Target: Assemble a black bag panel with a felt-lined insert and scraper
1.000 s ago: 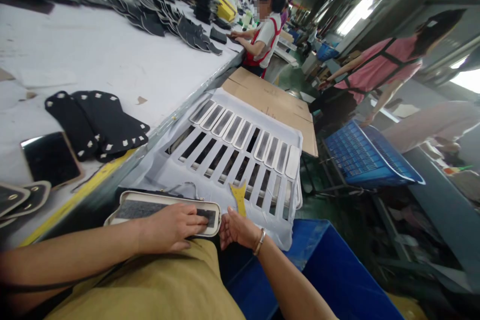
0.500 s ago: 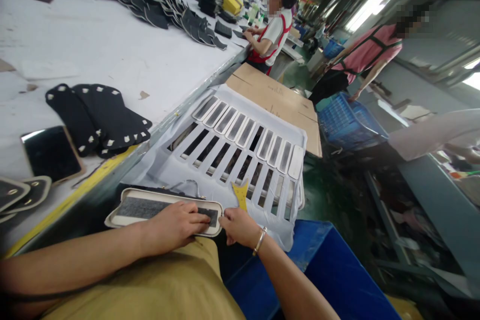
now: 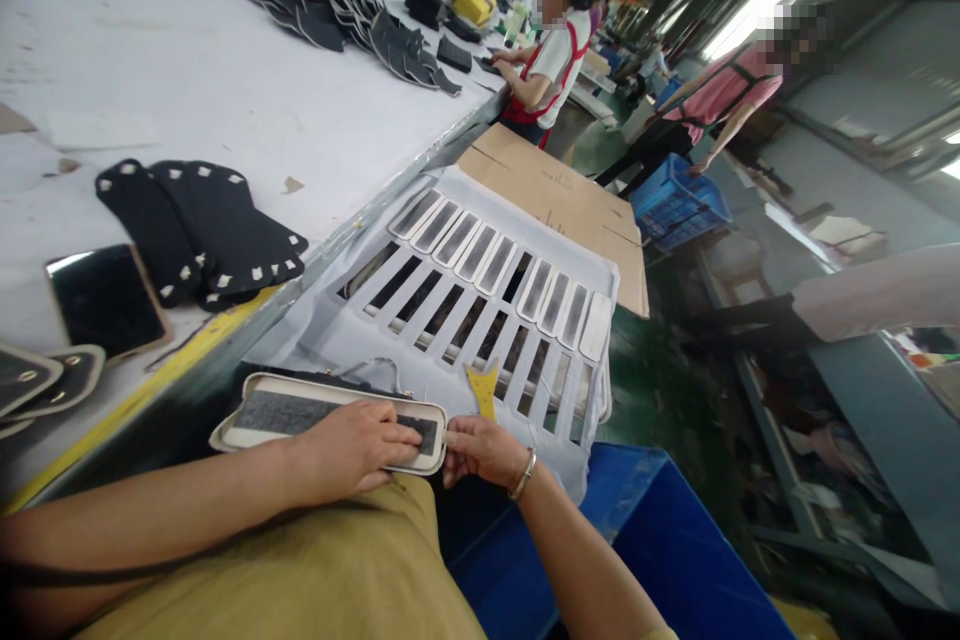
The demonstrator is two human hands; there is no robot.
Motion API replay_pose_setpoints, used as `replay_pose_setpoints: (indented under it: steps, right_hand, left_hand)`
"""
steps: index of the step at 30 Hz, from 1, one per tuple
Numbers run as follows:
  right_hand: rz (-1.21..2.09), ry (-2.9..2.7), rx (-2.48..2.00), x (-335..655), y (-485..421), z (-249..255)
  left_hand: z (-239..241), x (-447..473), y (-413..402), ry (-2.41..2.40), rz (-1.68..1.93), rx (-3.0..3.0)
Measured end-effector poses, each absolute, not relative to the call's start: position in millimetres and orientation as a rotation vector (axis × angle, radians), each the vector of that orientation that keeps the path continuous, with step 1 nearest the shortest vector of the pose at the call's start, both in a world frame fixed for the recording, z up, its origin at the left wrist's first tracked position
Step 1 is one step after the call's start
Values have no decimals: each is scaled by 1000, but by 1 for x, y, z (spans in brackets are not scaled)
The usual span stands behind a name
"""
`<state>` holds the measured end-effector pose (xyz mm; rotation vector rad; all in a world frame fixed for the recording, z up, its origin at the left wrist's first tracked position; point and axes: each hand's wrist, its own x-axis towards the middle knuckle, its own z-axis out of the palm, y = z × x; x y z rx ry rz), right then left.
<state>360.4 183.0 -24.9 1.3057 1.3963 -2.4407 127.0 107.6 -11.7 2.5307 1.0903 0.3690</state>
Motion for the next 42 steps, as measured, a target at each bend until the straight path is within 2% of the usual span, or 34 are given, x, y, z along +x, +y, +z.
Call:
replay_pose_setpoints:
  steps: [13,18,22,26,30,32,36,42]
  right_hand:
    - [-2019,1688,1671,341,171,-8]
    - [-2045,1629,1748,339,167,-12]
    - [-2211,1481,1686,344,167,-12]
    - [-2384,1367,1584,350,169,-16]
    - [-2516,1291,1497,354,169,-20]
    - [-2554,1261,1466,357,170,-19]
    - [-2561,1278,1435,361,171,-12]
    - [-2465,1376,1403,356,168,-7]
  left_hand:
    - [-12,129,110,1062,330,2526]
    - [-2,130,112,1029,300,2466]
    - [21,119,115,953,433,2078]
    - [36,82,105,1070,805,1385]
    - [14,21,72,1646,1274,1003]
    - [-9,-6,54,1779,1426,808]
    - [-45,-25,29,1626,1301,498]
    - [-43,-10,25,1234,1195,433]
